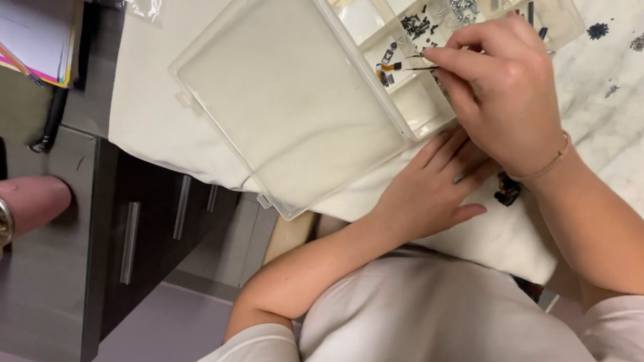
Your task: Sorting and storing small mobile phone screws and internal components into a compartmented plastic box using tweezers.
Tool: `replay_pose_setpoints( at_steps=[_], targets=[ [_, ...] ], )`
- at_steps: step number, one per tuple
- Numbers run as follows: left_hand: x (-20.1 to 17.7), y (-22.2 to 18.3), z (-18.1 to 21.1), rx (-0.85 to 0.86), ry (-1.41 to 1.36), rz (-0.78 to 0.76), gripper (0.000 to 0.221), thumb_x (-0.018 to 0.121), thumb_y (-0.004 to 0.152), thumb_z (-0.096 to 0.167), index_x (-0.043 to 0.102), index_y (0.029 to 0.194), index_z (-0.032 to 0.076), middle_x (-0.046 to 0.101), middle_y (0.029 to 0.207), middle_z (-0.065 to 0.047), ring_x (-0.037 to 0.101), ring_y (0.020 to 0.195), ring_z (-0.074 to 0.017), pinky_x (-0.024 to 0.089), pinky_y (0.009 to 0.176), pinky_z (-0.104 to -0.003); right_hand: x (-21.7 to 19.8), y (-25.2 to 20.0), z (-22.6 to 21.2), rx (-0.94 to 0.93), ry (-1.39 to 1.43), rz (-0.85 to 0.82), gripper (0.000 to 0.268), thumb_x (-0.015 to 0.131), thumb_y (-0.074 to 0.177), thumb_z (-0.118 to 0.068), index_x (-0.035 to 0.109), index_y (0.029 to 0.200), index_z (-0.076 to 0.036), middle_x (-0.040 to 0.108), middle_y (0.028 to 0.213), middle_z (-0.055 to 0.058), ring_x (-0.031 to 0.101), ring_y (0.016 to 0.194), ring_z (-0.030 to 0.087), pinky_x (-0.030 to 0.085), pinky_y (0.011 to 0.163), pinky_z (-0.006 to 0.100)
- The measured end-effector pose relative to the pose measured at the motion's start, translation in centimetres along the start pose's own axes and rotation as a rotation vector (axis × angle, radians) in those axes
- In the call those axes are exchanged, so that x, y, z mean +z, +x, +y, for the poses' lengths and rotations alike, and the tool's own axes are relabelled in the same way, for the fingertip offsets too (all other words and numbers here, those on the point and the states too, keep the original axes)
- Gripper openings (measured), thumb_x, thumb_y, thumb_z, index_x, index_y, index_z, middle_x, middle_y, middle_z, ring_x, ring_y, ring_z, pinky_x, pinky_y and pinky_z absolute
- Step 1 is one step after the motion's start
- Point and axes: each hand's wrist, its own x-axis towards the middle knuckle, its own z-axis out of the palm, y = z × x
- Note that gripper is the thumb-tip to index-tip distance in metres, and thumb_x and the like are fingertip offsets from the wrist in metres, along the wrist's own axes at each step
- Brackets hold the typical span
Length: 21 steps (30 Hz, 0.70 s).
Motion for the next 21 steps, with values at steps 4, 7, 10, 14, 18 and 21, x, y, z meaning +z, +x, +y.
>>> replay_pose_setpoints(
  at_steps=[4,7,10,14,18,21],
  targets=[
    [1.1,-0.7,0.3,0.006,-0.017,-0.003,0.075,0.082,0.09,0.064,0.055,0.145,0.021,0.054,0.15,-0.016,0.04,0.151,-0.0365,0.038,0.127,-0.05,-3.6,-3.1,-0.4,0.131,0.004,0.055,0.018,0.079,0.112,0.017,0.082,0.128,0.01,0.07,0.118,0.024,0.061,0.11,0.04,0.046,0.104,0.048],
    [0.5,-0.2,0.4,-0.002,-0.002,-0.073,0.073,0.079,0.1,0.061,0.051,0.15,0.016,0.038,0.162,-0.02,0.041,0.153,-0.0368,0.038,0.128,-0.048,-5.3,-8.9,0.0,0.285,0.012,0.16,0.017,0.079,0.113,0.019,0.08,0.128,0.013,0.07,0.118,0.026,0.061,0.107,0.039,0.044,0.104,0.048],
    [1.1,-0.1,0.7,-0.016,0.048,-0.153,0.074,0.072,0.1,0.065,0.048,0.153,0.02,0.03,0.166,-0.018,0.033,0.156,-0.0384,0.037,0.126,-0.053,-6.1,-14.6,-0.2,0.412,-0.046,0.133,0.014,0.079,0.112,0.014,0.081,0.125,0.011,0.07,0.117,0.024,0.062,0.109,0.037,0.049,0.101,0.045],
    [0.6,-0.1,1.2,-0.014,0.05,-0.16,0.072,0.074,0.098,0.061,0.05,0.151,0.018,0.032,0.165,-0.019,0.033,0.155,-0.0383,0.038,0.124,-0.056,-5.9,-20.3,-0.6,0.593,-0.052,0.097,0.018,0.08,0.106,0.008,0.081,0.12,-0.003,0.07,0.117,0.014,0.062,0.106,0.03,0.048,0.103,0.041],
    [0.7,-0.1,1.2,-0.021,0.011,-0.129,0.066,0.071,0.101,0.059,0.055,0.148,0.015,0.031,0.165,-0.021,0.031,0.155,-0.0387,0.035,0.125,-0.058,-5.2,-21.7,-0.9,0.603,0.008,0.071,0.015,0.077,0.105,0.003,0.081,0.117,-0.005,0.07,0.114,0.01,0.062,0.103,0.027,0.047,0.1,0.038],
    [0.7,-0.1,1.3,-0.019,0.045,-0.149,0.067,0.066,0.102,0.061,0.055,0.15,0.015,0.031,0.165,-0.02,0.032,0.155,-0.0379,0.033,0.125,-0.056,-4.6,-21.4,-0.6,0.537,0.018,0.067,0.015,0.077,0.103,0.005,0.081,0.115,-0.004,0.071,0.112,0.012,0.063,0.102,0.027,0.048,0.097,0.039]
  ],
)
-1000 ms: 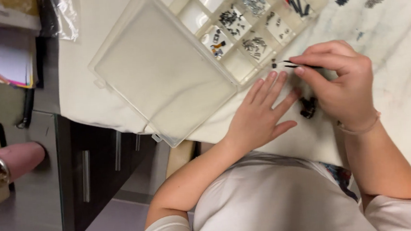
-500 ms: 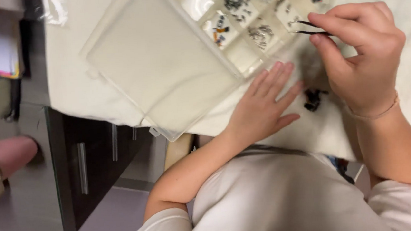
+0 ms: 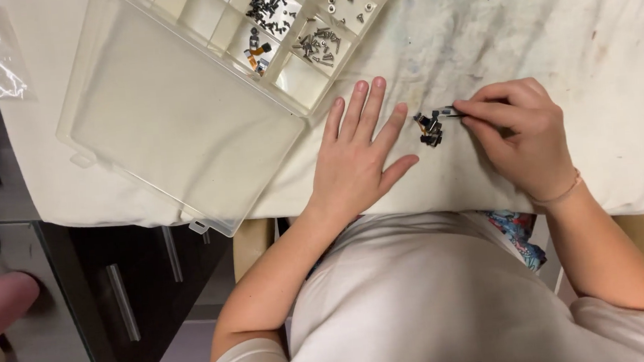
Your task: Sorting and storing small mobile phone screws and internal components into a compartmented plastic box using tweezers.
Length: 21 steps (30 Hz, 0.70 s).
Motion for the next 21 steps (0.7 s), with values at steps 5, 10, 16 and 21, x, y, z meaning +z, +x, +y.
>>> replay_pose_setpoints(
  at_steps=[5,10,16,21],
  targets=[
    [0.04,-0.02,-0.04,0.005,0.033,0.003,0.068,0.065,0.103,0.063,0.055,0.15,0.016,0.031,0.165,-0.02,0.033,0.155,-0.0376,0.034,0.125,-0.056,0.05,0.16,0.26,-0.072,-0.006,-0.02,0.015,0.076,0.102,0.007,0.08,0.114,-0.002,0.071,0.109,0.012,0.063,0.1,0.027,0.047,0.097,0.042],
    [-0.12,0.07,0.04,0.003,0.043,-0.003,0.068,0.064,0.102,0.063,0.056,0.15,0.017,0.031,0.165,-0.02,0.033,0.155,-0.0368,0.033,0.125,-0.055,0.45,0.03,0.43,-0.09,-0.041,0.015,0.014,0.076,0.105,0.007,0.081,0.113,-0.003,0.071,0.107,0.012,0.062,0.096,0.028,0.047,0.091,0.041],
    [-0.18,0.12,0.04,0.003,0.031,-0.013,0.068,0.064,0.102,0.063,0.055,0.15,0.016,0.031,0.165,-0.02,0.032,0.155,-0.0373,0.033,0.125,-0.055,0.42,0.05,0.44,-0.059,-0.019,0.017,0.011,0.075,0.106,0.006,0.082,0.11,-0.003,0.071,0.103,0.011,0.062,0.094,0.026,0.047,0.089,0.039],
    [-0.26,0.21,0.04,-0.002,0.018,-0.018,0.068,0.065,0.101,0.062,0.054,0.15,0.016,0.031,0.165,-0.02,0.033,0.155,-0.0377,0.033,0.125,-0.055,0.08,0.31,0.18,0.078,0.074,0.005,0.013,0.075,0.104,0.006,0.08,0.111,-0.004,0.072,0.107,0.012,0.064,0.099,0.026,0.049,0.094,0.036]
  ],
)
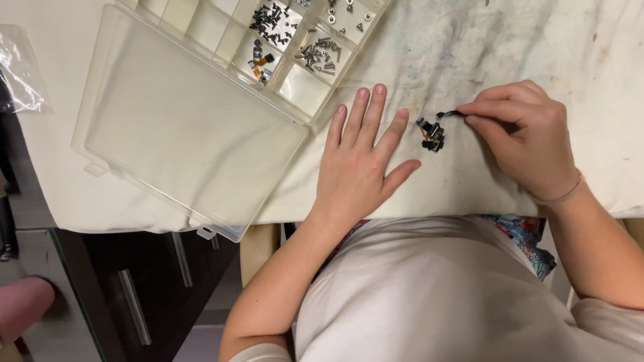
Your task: Sorting and storing small mobile phone screws and internal components into a compartmented plastic box using tweezers.
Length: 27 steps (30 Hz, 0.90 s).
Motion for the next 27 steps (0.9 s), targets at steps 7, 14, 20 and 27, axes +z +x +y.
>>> replay_pose_setpoints(
  at_steps=[7,14,20,27],
  targets=[
    [0.0,-0.2,-0.2,-0.004,-0.02,0.017,0.072,0.072,0.101,0.062,0.048,0.153,0.017,0.032,0.166,-0.019,0.034,0.156,-0.0376,0.038,0.126,-0.056,-0.8,4.8,-2.9,0.486,0.518,-0.106,0.016,0.075,0.096,0.0,0.073,0.113,0.0,0.073,0.107,0.01,0.063,0.091,0.012,0.053,0.078,0.02],
    [-0.3,-0.3,-0.6,-0.043,-0.029,0.088,0.066,0.072,0.097,0.06,0.061,0.143,0.015,0.037,0.162,-0.02,0.035,0.154,-0.0345,0.035,0.126,-0.051,3.1,12.5,-9.7,-0.183,0.244,-0.057,0.007,0.074,0.108,0.011,0.077,0.114,0.009,0.07,0.109,0.024,0.066,0.104,0.031,0.053,0.095,0.038],
    [-0.8,0.3,-1.8,0.039,-0.235,0.237,0.055,0.088,0.072,0.043,0.069,0.109,0.008,0.066,0.124,-0.016,0.055,0.127,-0.0417,0.04,0.118,-0.053,7.6,16.8,-12.8,-0.569,-0.052,-0.024,0.017,0.072,0.108,0.017,0.082,0.108,0.004,0.068,0.107,0.017,0.058,0.097,0.035,0.046,0.105,0.052],
    [-0.2,-0.1,-1.9,0.026,-0.163,0.165,0.065,0.088,0.082,0.051,0.065,0.129,0.012,0.052,0.15,-0.016,0.044,0.146,-0.0356,0.037,0.124,-0.052,4.7,15.1,-11.2,-0.484,-0.098,-0.027,0.016,0.072,0.11,0.018,0.08,0.12,0.009,0.068,0.115,0.022,0.058,0.106,0.04,0.046,0.105,0.051]
  ],
)
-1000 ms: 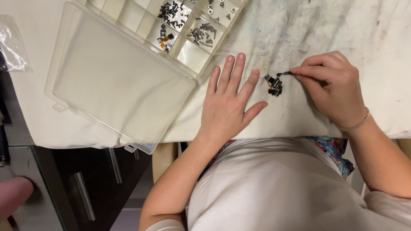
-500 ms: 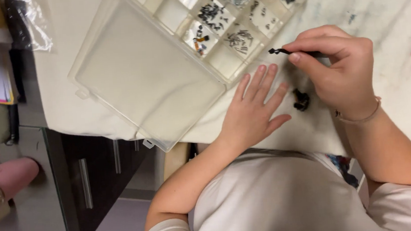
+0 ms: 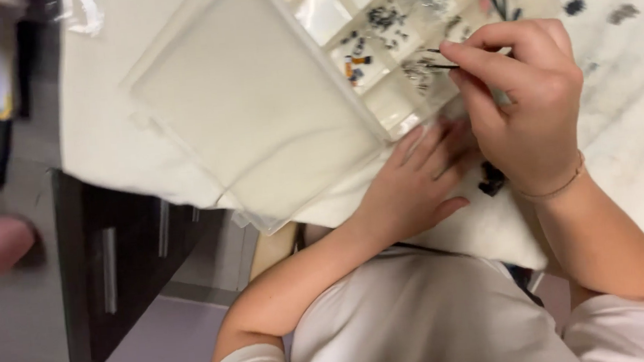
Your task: Sorting and storing small mobile phone screws and internal components into a compartmented plastic box using tweezers.
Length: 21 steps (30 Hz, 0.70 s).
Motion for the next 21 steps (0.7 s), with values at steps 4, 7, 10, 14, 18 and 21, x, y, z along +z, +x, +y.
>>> replay_pose_setpoints(
  at_steps=[4,7,10,14,18,21],
  targets=[
    [0.1,-0.1,0.5,-0.005,0.05,-0.097,0.069,0.083,0.099,0.054,0.054,0.145,0.013,0.037,0.162,-0.019,0.039,0.152,-0.0363,0.039,0.125,-0.053,-3.6,-6.4,0.7,0.234,0.012,0.044,0.014,0.074,0.113,0.02,0.077,0.127,0.017,0.07,0.118,0.029,0.064,0.107,0.041,0.048,0.1,0.047],
    [0.4,-0.3,0.8,0.004,0.113,-0.102,0.07,0.078,0.099,0.059,0.056,0.147,0.014,0.038,0.162,-0.02,0.038,0.152,-0.0358,0.037,0.125,-0.051,-4.6,-11.5,0.7,0.419,-0.005,0.009,0.017,0.076,0.111,0.016,0.078,0.127,0.009,0.069,0.119,0.023,0.063,0.112,0.036,0.05,0.103,0.043],
    [0.5,-0.1,0.8,-0.009,0.06,-0.122,0.067,0.079,0.098,0.054,0.057,0.146,0.013,0.037,0.162,-0.02,0.037,0.152,-0.0385,0.037,0.124,-0.054,-4.4,-15.1,0.6,0.579,0.019,-0.057,0.019,0.075,0.106,0.007,0.079,0.121,-0.003,0.07,0.116,0.011,0.062,0.107,0.027,0.047,0.103,0.038],
    [0.4,-0.1,1.1,-0.01,0.044,-0.12,0.065,0.079,0.1,0.052,0.055,0.147,0.015,0.035,0.163,-0.019,0.037,0.153,-0.0383,0.039,0.124,-0.056,-3.7,-17.9,1.1,0.622,0.049,-0.118,0.019,0.073,0.102,-0.003,0.08,0.117,-0.012,0.071,0.113,0.005,0.061,0.102,0.024,0.048,0.097,0.035],
    [0.5,-0.2,1.2,-0.008,0.074,-0.148,0.066,0.071,0.105,0.056,0.05,0.152,0.015,0.033,0.164,-0.019,0.034,0.155,-0.0388,0.035,0.127,-0.056,-3.5,-18.1,1.4,0.576,0.057,-0.102,0.019,0.073,0.1,-0.002,0.081,0.114,-0.011,0.071,0.11,0.005,0.061,0.1,0.024,0.047,0.097,0.037],
    [0.5,-0.1,1.2,-0.003,0.085,-0.147,0.065,0.069,0.105,0.057,0.051,0.152,0.015,0.032,0.165,-0.02,0.033,0.155,-0.039,0.034,0.127,-0.056,-3.4,-17.9,1.5,0.512,0.072,-0.099,0.018,0.074,0.099,0.001,0.08,0.113,-0.009,0.071,0.109,0.006,0.061,0.099,0.023,0.046,0.099,0.038]
  ],
)
